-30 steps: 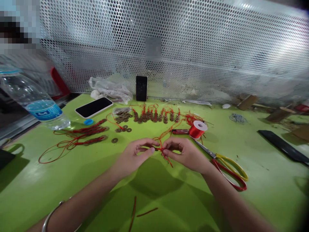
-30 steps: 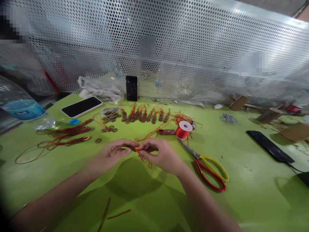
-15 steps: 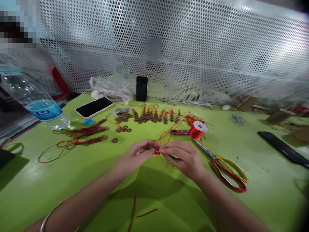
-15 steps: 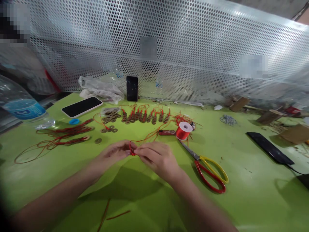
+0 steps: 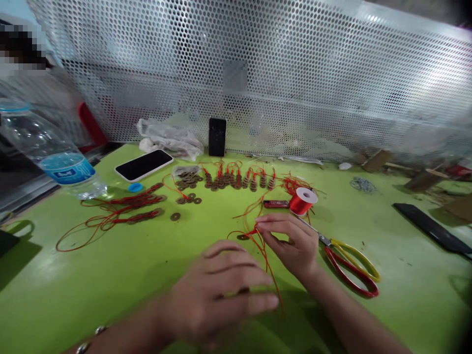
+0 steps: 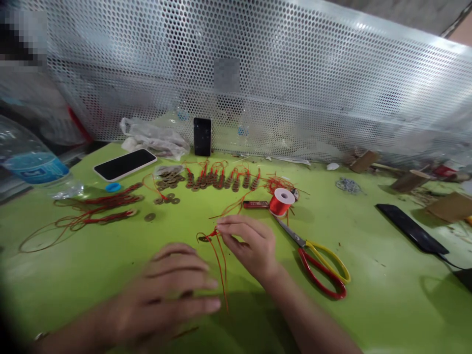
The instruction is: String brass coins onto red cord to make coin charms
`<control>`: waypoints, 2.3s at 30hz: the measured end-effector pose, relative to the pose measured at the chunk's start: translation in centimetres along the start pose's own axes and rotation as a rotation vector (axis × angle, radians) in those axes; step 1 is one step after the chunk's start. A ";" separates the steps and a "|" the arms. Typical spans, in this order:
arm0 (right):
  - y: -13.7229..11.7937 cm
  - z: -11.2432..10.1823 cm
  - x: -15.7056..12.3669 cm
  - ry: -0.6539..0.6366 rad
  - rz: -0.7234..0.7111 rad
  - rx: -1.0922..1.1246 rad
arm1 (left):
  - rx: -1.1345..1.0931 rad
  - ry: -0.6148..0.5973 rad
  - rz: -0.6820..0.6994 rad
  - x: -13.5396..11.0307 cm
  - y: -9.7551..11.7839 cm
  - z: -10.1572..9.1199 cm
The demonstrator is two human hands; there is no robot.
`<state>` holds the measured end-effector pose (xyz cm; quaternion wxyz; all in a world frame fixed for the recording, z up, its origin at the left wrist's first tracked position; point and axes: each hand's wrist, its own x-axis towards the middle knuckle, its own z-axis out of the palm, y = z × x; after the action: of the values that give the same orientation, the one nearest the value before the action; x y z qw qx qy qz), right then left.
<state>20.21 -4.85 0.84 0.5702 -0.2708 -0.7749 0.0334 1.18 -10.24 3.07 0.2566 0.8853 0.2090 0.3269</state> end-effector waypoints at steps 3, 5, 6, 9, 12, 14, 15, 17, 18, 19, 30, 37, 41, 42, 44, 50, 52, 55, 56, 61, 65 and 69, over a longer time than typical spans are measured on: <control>-0.6 -0.1 0.0 0.016 -0.021 0.016 | 0.135 0.372 -0.106 0.1 -0.5 -0.1; -0.9 -0.1 0.0 0.008 -0.017 0.029 | 0.135 0.466 -0.272 0.5 -0.7 -0.1; -1.0 -0.1 0.0 0.003 -0.012 0.034 | 0.103 0.459 -0.347 0.8 -0.8 -0.1; -1.1 0.1 0.0 0.000 0.023 0.047 | -0.026 0.349 -0.483 1.3 -1.1 0.0; -0.9 0.2 -0.2 0.017 0.067 0.069 | -0.053 0.295 -0.525 1.5 -1.2 0.1; -0.7 0.3 -0.5 0.036 0.085 0.083 | -0.027 0.308 -0.514 1.4 -1.2 0.0; -0.6 0.4 -0.6 0.047 0.092 0.089 | -0.009 0.322 -0.506 1.4 -1.3 -0.1; -0.4 0.4 -0.7 0.065 0.101 0.101 | 0.026 0.340 -0.498 1.3 -1.3 -0.1; -0.3 0.5 -0.8 0.074 0.101 0.102 | 0.043 0.343 -0.501 1.3 -1.4 -0.1; -0.3 0.5 -0.8 0.079 0.096 0.097 | 0.056 0.345 -0.508 1.2 -1.4 -0.1; -1.3 0.8 -0.5 0.063 0.025 0.071 | 0.000 0.465 -0.374 1.1 -1.1 1.1; -2.0 1.3 -0.8 0.004 0.099 0.202 | 0.013 0.537 -0.324 1.2 -0.9 0.9; -2.0 1.3 -0.8 -0.007 0.134 0.237 | 0.006 0.557 -0.361 1.3 -0.9 0.7; -2.0 1.3 -0.8 -0.010 0.138 0.246 | 0.002 0.554 -0.369 1.3 -0.9 0.7; -2.0 1.2 -0.7 -0.015 0.149 0.267 | -0.006 0.552 -0.379 1.3 -0.9 0.7; -1.8 1.0 -0.8 -0.060 0.230 0.335 | 0.002 0.571 -0.408 1.3 -1.0 0.6; -1.8 0.8 -0.8 -0.087 0.271 0.365 | -0.001 0.577 -0.408 1.4 -1.1 0.5; -1.7 0.3 -0.6 -0.175 0.393 0.442 | 0.010 0.563 -0.413 1.4 -1.1 0.4; -1.7 0.2 -0.5 -0.214 0.436 0.470 | 0.012 0.558 -0.415 1.5 -1.1 0.4; -1.5 0.1 -0.2 -0.355 0.523 0.489 | -0.031 0.561 -0.466 1.6 -1.0 0.3; -1.5 0.5 -0.2 -0.333 0.547 0.404 | -0.167 0.554 -0.557 1.6 -1.3 0.4; -1.4 0.7 -0.2 -0.279 0.530 0.318 | -0.402 0.478 -0.652 1.5 -2.0 0.6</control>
<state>19.06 -5.99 0.93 0.4651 -0.3634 -0.7333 0.3374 2.20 -8.08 2.22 0.4576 0.6054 0.4625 0.4584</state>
